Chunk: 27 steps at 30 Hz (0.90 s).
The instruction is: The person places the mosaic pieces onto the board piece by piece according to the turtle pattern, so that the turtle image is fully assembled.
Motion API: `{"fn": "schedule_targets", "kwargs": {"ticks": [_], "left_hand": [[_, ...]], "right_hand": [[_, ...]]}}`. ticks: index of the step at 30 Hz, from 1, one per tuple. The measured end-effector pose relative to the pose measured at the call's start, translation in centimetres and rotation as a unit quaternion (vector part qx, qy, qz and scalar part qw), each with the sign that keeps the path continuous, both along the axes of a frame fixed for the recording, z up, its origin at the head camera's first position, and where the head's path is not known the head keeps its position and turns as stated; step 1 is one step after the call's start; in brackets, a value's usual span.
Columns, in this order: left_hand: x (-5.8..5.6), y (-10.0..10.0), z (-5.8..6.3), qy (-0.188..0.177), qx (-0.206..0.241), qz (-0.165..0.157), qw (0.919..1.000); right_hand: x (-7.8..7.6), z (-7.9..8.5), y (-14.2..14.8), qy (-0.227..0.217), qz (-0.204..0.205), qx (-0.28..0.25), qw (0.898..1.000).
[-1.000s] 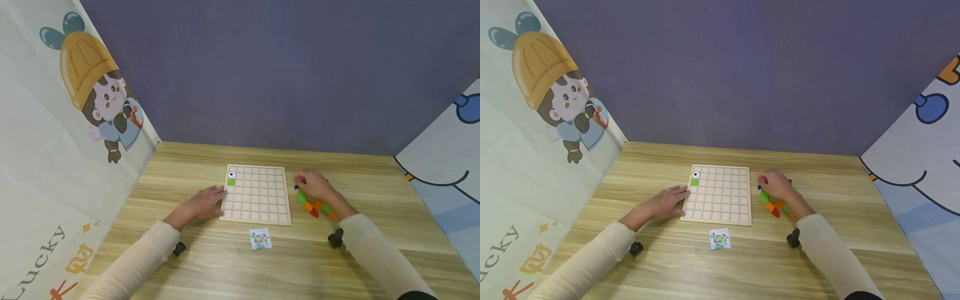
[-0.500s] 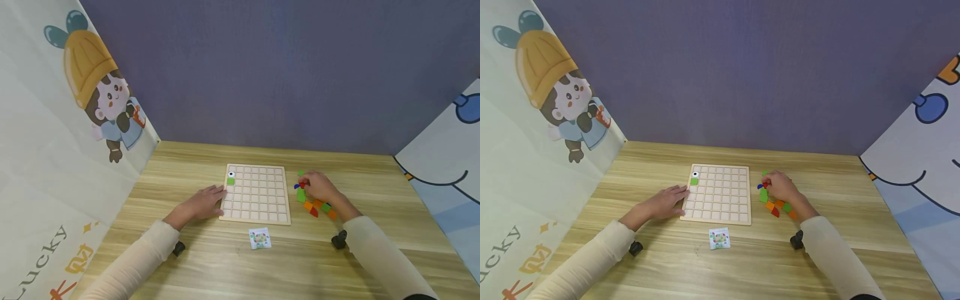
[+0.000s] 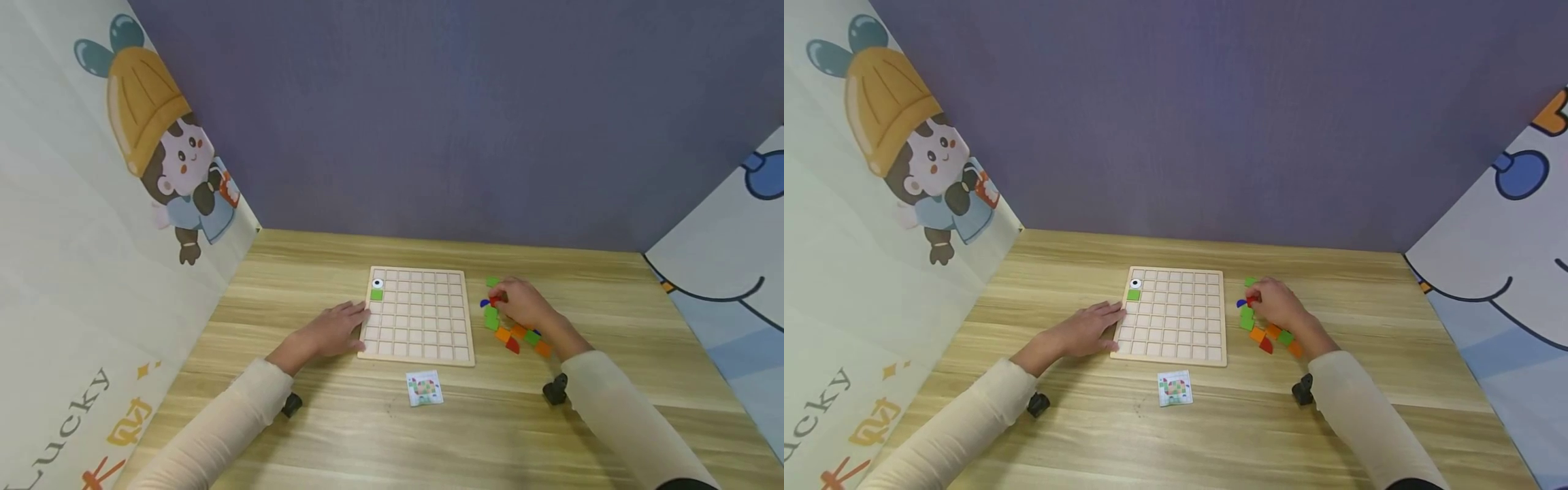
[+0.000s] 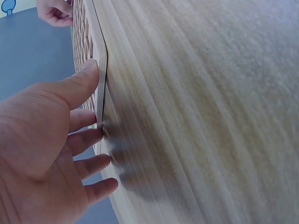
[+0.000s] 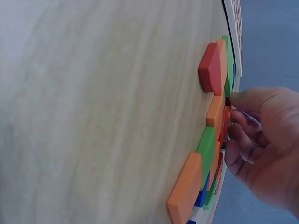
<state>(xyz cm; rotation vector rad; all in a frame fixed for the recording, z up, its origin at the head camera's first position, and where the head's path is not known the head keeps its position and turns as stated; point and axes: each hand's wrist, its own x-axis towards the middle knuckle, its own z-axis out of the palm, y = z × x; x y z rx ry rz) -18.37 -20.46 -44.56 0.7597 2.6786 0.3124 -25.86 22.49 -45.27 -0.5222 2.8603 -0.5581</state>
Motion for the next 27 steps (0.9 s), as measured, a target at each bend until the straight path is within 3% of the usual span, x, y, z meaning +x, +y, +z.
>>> {"fn": "schedule_targets", "kwargs": {"ticks": [13,27], "left_hand": [[-0.17,-0.06,-0.19,-0.006,-0.002,0.005,1.0000],[-0.24,-0.14,-0.35,-0.008,0.000,0.006,0.9999]], "right_hand": [[-0.43,-0.23,0.15,0.004,0.010,0.007,1.000],[-0.58,0.64,-0.05,0.026,0.021,-0.009,0.999]]}}
